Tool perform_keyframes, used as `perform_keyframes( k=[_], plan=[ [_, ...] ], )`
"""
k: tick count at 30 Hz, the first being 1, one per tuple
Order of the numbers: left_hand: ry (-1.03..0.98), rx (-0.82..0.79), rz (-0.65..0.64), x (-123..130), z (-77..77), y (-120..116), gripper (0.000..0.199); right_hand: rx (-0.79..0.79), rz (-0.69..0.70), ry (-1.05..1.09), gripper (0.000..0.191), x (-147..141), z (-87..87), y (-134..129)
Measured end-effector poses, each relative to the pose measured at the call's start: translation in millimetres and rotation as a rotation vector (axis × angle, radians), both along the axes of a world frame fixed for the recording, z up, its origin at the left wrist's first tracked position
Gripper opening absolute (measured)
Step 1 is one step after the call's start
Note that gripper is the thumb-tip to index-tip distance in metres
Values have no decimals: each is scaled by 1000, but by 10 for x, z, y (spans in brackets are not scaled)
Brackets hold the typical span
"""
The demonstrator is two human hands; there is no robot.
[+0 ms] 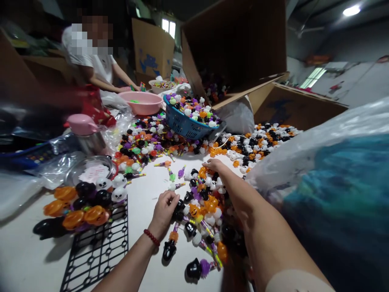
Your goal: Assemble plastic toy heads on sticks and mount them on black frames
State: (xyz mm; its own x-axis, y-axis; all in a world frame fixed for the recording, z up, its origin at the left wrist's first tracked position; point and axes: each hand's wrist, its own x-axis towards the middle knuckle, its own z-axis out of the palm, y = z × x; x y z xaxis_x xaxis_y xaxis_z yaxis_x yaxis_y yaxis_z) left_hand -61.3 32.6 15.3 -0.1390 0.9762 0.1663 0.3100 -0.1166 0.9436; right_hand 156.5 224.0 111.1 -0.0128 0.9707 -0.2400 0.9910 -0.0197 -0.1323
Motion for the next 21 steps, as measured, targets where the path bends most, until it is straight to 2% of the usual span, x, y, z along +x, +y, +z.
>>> perform_keyframes(
  k=[5, 8, 11, 15, 16, 18, 19, 21],
  plan=[
    [15, 5, -5, -1, -4, 11, 24, -47, -22, 61, 30, -186, -64, 65],
    [25, 3, -11, -19, -8, 28, 28, 2, -34, 119, 24, -293, 17, 14],
    [35, 1, -22, -29, -13, 46, 29, 129, -39, 212, 24, -410, 258, -12],
    [75, 13, -59, -21, -12, 65, 31, 335, -62, 382, 33, -617, 764, -148],
    [83, 21, -56, -22, -2, 69, 32, 379, -85, 491, 35, -685, 881, -252],
    [105, 60, -19, -33, 37, 72, 33, 429, -143, 900, 34, -823, 1042, -588],
    [123, 95, 4, -44, 65, 71, 33, 422, -163, 1148, 33, -882, 1073, -825],
    [155, 194, 38, -66, 138, 56, 31, 290, -97, 1566, 34, -947, 1021, -1419]
  ],
)
